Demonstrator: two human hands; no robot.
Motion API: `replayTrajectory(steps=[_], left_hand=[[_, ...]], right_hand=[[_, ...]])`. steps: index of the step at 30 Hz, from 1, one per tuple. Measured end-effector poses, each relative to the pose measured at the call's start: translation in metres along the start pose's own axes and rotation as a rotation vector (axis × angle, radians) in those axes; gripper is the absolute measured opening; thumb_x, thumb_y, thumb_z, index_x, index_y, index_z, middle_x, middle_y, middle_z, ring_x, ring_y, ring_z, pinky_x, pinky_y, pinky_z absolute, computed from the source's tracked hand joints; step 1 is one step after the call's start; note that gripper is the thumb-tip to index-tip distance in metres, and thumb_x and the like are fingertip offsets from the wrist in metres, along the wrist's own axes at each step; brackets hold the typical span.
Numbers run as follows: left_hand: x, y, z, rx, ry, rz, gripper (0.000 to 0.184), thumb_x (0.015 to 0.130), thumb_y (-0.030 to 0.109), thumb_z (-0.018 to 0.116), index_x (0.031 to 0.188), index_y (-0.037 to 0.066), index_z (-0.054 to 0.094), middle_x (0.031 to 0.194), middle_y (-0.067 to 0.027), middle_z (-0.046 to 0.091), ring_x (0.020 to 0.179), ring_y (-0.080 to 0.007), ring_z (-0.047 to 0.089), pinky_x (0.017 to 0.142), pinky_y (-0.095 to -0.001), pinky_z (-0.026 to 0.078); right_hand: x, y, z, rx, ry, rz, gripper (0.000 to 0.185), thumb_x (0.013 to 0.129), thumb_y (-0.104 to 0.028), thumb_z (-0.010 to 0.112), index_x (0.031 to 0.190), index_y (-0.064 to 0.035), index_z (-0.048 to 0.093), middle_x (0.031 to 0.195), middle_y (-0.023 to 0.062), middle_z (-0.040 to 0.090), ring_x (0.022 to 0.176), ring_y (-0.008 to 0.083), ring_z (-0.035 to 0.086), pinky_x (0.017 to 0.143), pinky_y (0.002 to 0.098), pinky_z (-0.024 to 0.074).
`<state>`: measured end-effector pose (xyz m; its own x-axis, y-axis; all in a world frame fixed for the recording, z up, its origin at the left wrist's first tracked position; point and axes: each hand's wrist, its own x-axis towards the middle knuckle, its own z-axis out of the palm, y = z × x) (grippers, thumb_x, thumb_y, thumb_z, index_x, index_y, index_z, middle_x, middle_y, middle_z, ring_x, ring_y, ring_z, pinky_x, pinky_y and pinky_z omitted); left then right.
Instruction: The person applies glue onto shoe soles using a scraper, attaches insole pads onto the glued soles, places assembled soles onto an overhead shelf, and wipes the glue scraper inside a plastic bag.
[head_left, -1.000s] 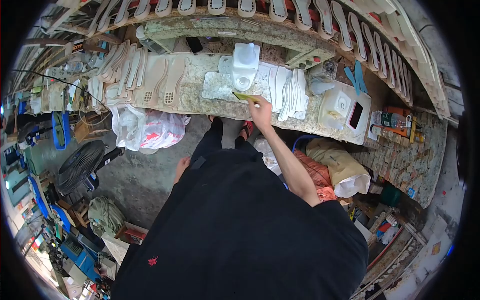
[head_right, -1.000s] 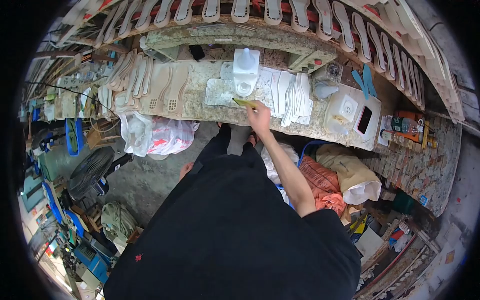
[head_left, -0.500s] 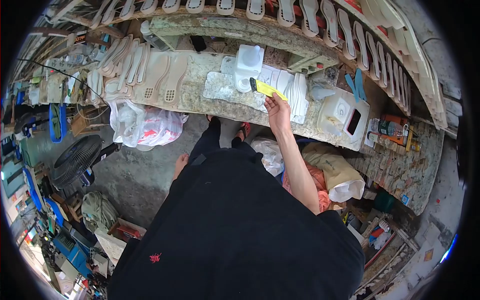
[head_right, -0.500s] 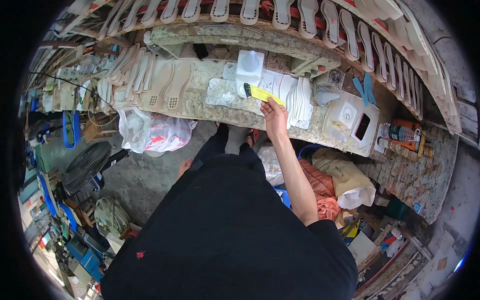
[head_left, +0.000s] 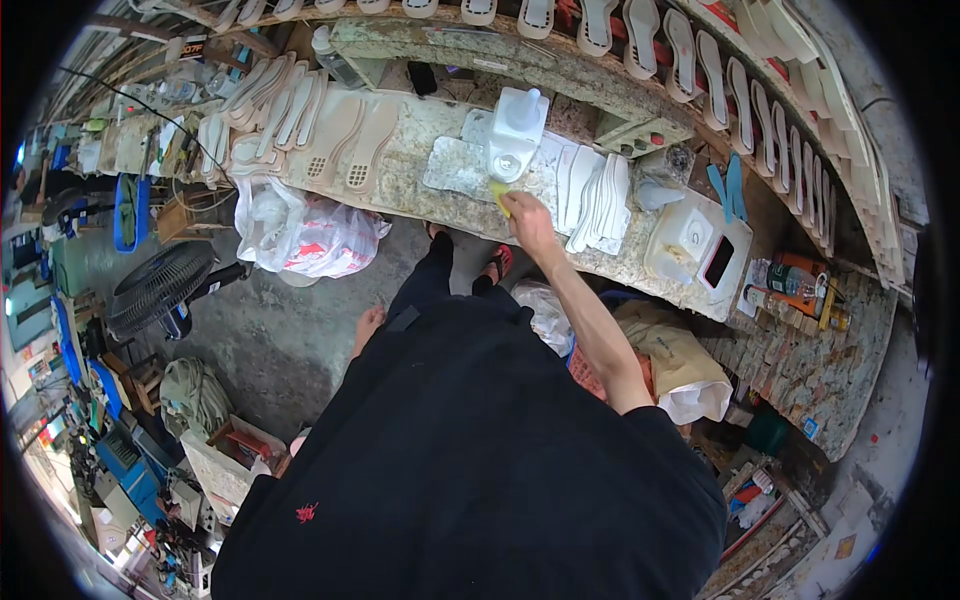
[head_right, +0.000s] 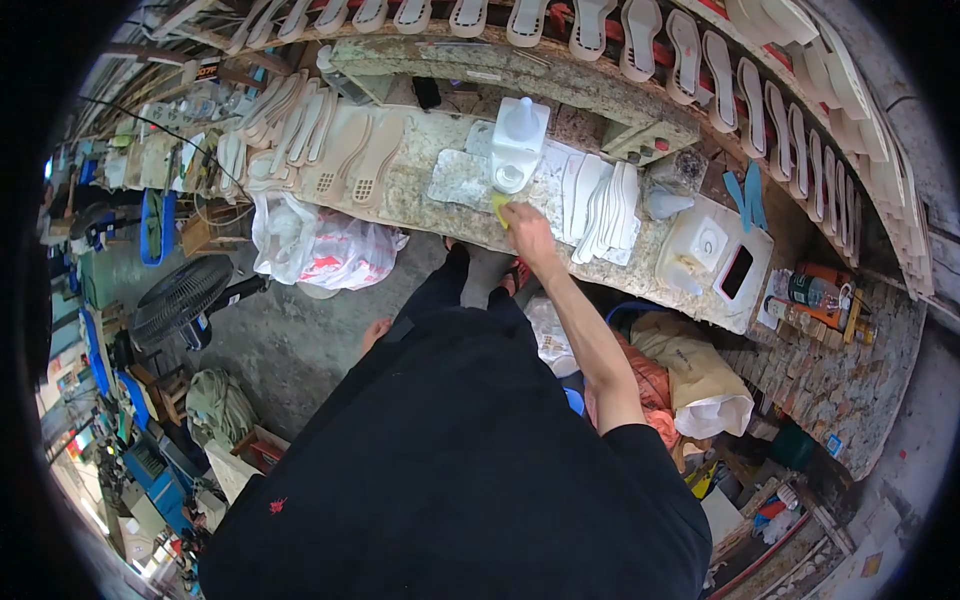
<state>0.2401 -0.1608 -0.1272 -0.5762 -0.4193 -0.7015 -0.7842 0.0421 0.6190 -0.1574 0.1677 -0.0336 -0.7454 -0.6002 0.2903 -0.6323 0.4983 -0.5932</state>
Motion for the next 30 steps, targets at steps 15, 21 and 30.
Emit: replayTrajectory(steps=[15, 21, 30], left_hand=[[-0.042, -0.049, -0.021, 0.085, 0.408, -0.233, 0.044, 0.099, 0.043, 0.06, 0.122, 0.008, 0.073, 0.111, -0.0168, 0.077, 0.107, -0.0326, 0.073, 0.094, -0.045, 0.055], [0.089, 0.063, -0.174, 0.018, 1.101, -0.047, 0.049, 0.095, 0.035, 0.069, 0.126, -0.003, 0.063, 0.122, -0.0246, 0.067, 0.116, -0.0422, 0.064, 0.102, -0.0478, 0.05], [0.295, 0.113, -0.297, -0.057, 0.564, -0.25, 0.074, 0.094, 0.039, 0.068, 0.159, 0.019, 0.039, 0.152, -0.0362, 0.043, 0.136, -0.0542, 0.05, 0.112, -0.0573, 0.045]], right_hand=[[0.012, -0.027, -0.01, 0.601, 0.515, 0.68, 0.023, 0.103, -0.014, 0.067, 0.11, 0.0078, 0.074, 0.099, 0.0113, 0.076, 0.089, 0.0175, 0.072, 0.084, 0.0302, 0.0567], [0.016, -0.036, -0.006, 1.09, 0.465, 0.968, 0.028, 0.104, -0.015, 0.067, 0.119, 0.008, 0.066, 0.108, 0.0133, 0.072, 0.099, 0.0209, 0.071, 0.095, 0.0333, 0.0582], [0.079, -0.165, 0.088, 1.039, 0.285, 1.021, 0.021, 0.105, -0.013, 0.065, 0.117, 0.0045, 0.068, 0.109, 0.0134, 0.074, 0.099, 0.0199, 0.073, 0.091, 0.0302, 0.0575]])
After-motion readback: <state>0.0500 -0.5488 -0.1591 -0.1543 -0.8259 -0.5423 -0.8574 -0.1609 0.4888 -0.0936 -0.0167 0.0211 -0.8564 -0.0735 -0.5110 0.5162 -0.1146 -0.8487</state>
